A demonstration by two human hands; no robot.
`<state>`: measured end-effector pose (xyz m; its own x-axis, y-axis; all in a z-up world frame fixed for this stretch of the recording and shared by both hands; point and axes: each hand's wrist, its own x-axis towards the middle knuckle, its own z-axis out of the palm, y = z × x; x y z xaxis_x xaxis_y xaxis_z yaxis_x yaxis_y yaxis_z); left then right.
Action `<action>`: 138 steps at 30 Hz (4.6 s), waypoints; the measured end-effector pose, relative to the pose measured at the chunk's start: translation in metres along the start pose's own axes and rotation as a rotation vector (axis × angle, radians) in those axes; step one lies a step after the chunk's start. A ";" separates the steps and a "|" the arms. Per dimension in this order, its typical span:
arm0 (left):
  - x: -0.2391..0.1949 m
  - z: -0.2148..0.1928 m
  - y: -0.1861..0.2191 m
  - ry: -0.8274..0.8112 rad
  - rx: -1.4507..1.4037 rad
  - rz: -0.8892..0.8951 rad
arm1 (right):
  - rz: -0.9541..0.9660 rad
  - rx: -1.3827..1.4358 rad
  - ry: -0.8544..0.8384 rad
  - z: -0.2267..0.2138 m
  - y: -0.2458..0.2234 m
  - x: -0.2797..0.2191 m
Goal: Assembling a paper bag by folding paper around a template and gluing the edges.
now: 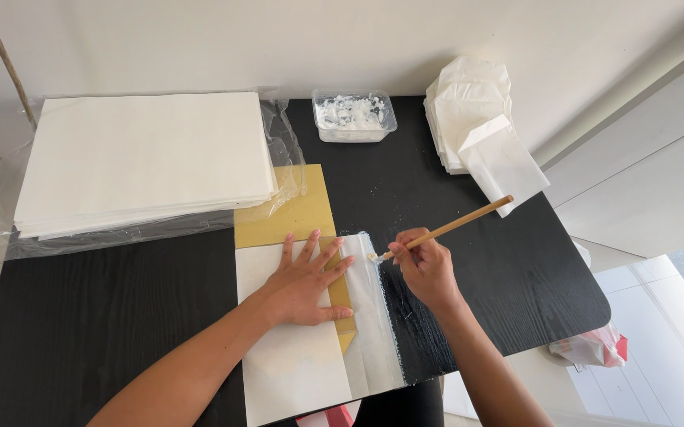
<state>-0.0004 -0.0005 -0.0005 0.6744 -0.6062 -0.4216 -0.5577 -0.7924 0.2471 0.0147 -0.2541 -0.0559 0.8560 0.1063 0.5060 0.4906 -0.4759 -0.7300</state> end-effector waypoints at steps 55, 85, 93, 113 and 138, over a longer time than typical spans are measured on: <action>0.002 0.002 -0.001 0.025 0.043 0.000 | 0.087 -0.025 -0.121 -0.014 -0.020 -0.018; 0.000 0.001 0.000 0.021 -0.005 0.004 | 0.019 -0.077 -0.001 0.006 -0.009 0.006; 0.001 0.004 0.001 0.029 0.053 -0.012 | 0.073 -0.061 -0.052 -0.007 -0.030 -0.023; 0.016 0.020 -0.009 0.013 0.005 0.006 | 0.561 -0.104 -0.333 -0.055 -0.079 -0.097; 0.016 0.021 -0.009 0.019 0.007 0.011 | 0.553 -0.063 -0.325 -0.056 -0.070 -0.085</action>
<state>0.0050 -0.0011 -0.0277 0.6776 -0.6158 -0.4020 -0.5682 -0.7854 0.2455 -0.1013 -0.2788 -0.0223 0.9904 0.0844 -0.1096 -0.0396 -0.5857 -0.8095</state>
